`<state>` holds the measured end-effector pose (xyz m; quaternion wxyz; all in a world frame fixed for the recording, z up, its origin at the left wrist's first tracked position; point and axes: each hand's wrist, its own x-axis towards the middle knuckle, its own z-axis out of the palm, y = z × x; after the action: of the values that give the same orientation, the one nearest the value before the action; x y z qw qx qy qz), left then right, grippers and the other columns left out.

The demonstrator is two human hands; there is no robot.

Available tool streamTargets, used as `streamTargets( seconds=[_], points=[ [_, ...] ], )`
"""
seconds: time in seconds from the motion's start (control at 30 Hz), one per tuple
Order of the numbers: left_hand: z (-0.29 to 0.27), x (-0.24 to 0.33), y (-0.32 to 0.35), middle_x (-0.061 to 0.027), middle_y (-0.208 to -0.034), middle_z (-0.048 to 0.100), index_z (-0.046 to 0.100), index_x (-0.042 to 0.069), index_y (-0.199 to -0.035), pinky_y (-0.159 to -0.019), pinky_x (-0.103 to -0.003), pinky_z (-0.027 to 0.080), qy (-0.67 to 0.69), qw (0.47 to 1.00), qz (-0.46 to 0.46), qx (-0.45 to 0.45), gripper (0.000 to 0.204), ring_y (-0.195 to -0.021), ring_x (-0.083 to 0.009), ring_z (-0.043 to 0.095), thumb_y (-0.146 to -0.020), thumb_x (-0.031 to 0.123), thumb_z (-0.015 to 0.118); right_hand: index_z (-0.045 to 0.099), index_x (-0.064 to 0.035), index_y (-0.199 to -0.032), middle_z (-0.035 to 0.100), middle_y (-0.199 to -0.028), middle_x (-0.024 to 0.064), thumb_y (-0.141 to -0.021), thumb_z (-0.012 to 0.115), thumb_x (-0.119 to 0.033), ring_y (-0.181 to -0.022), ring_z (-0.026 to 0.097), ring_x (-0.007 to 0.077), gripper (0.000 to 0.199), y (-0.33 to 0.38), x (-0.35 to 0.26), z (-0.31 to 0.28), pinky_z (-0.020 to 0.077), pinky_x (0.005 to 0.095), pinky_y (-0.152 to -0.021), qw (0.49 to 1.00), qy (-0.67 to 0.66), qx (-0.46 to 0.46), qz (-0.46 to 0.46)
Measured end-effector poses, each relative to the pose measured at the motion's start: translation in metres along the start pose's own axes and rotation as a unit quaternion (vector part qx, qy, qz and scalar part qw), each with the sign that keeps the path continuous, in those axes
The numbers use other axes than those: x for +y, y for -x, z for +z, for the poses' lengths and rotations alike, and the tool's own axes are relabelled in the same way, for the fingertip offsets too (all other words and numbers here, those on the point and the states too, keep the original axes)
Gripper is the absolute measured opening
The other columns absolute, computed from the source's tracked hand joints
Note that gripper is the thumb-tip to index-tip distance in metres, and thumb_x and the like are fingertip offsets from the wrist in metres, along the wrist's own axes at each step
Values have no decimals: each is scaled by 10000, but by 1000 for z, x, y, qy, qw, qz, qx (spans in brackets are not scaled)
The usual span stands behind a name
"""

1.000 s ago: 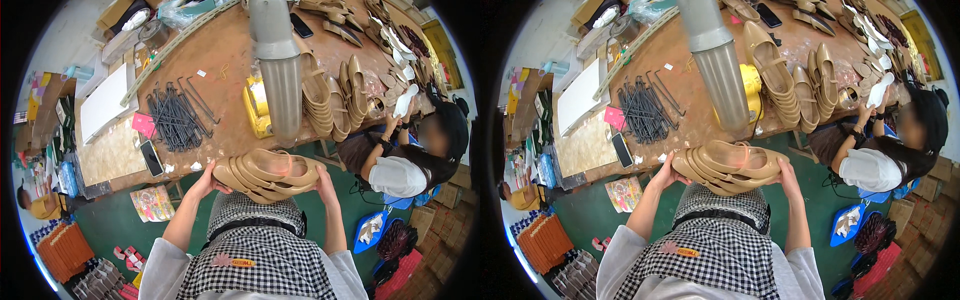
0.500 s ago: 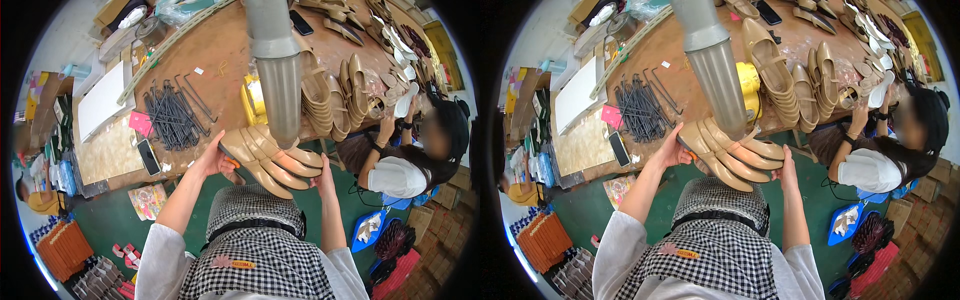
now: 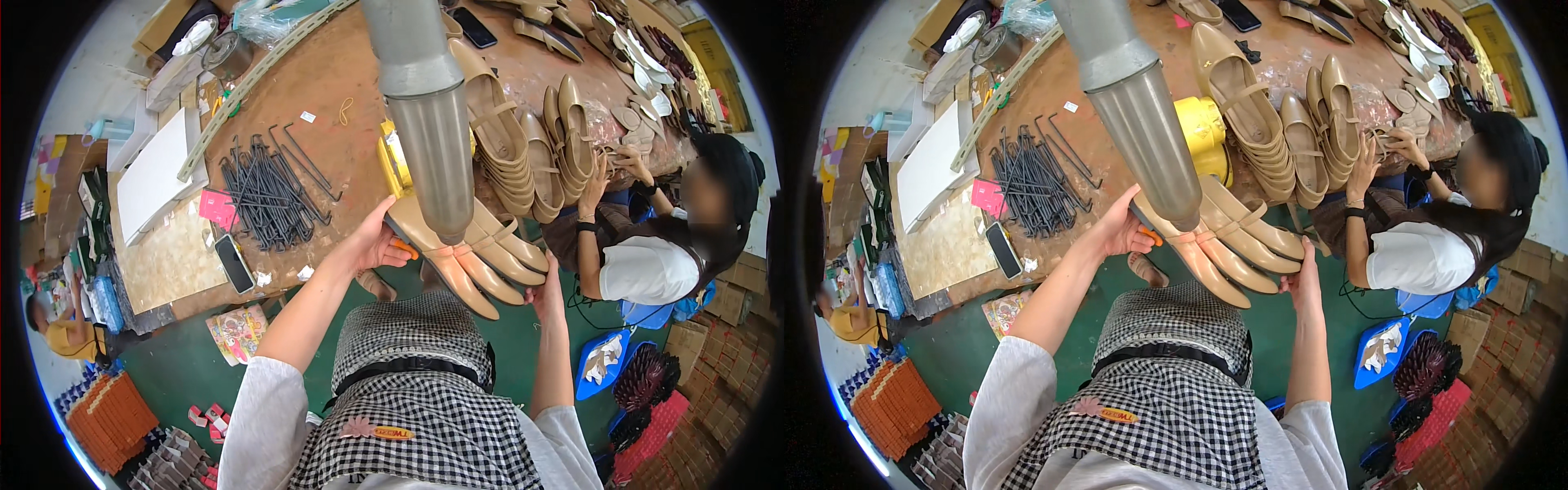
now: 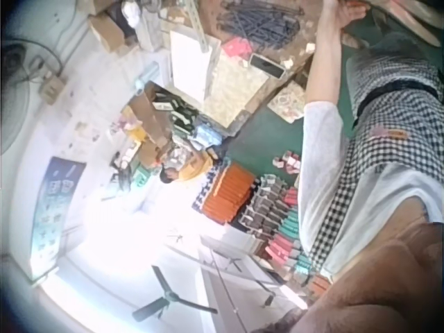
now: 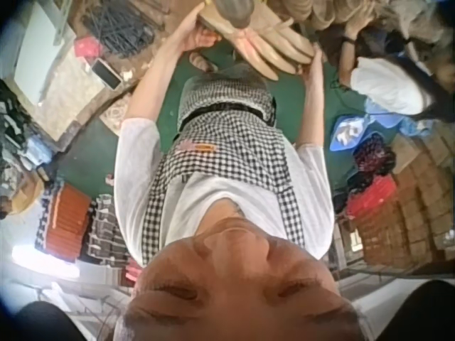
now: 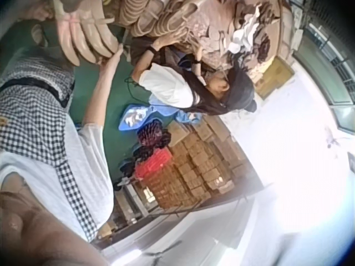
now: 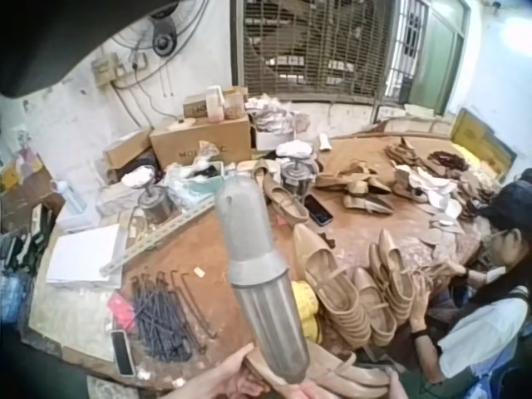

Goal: The person inserts metal shanks into white mesh shoes and secures the straps. They then place the shoes into a green box. Later, the person retrieves a bundle of metal shanks from a sack and uses a heat gun to apply heat to the soles of beige shoes.

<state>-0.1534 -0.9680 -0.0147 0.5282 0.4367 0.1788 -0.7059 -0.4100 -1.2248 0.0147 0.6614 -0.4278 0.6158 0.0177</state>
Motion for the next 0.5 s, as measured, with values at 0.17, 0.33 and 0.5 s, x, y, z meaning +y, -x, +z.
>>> streamTargets(
  seconds=[0.17, 0.33, 0.5],
  points=[
    [-1, -7, 7, -199, -784, 676, 570, 0, -1121, -482, -333, 569, 59, 998, -19, 20, 812, -525, -229, 660, -882, 727, 299, 602, -33, -930, 488, -521, 7, -892, 405, -670, -391, 464, 115, 668, 5, -6, 2, 428, 271, -381, 998, 54, -18, 12],
    [-44, -30, 24, -177, -862, 681, 550, 14, -1153, -518, -318, 587, 140, 990, -19, -26, 820, -590, -216, 680, -875, 739, 287, 611, -21, -887, 544, -550, 33, -896, 374, -687, -436, 538, 117, 707, 11, -16, 20, 443, 262, -391, 989, 130, -72, -12],
    [-40, -50, 63, -185, -773, 672, 551, 10, -1180, -475, -356, 564, 214, 977, -16, 9, 781, -508, -244, 647, -911, 693, 284, 624, -11, -874, 551, -545, 49, -899, 396, -666, -438, 553, 131, 695, 18, -10, 33, 448, 252, -385, 984, 158, -77, -4]
  ],
)
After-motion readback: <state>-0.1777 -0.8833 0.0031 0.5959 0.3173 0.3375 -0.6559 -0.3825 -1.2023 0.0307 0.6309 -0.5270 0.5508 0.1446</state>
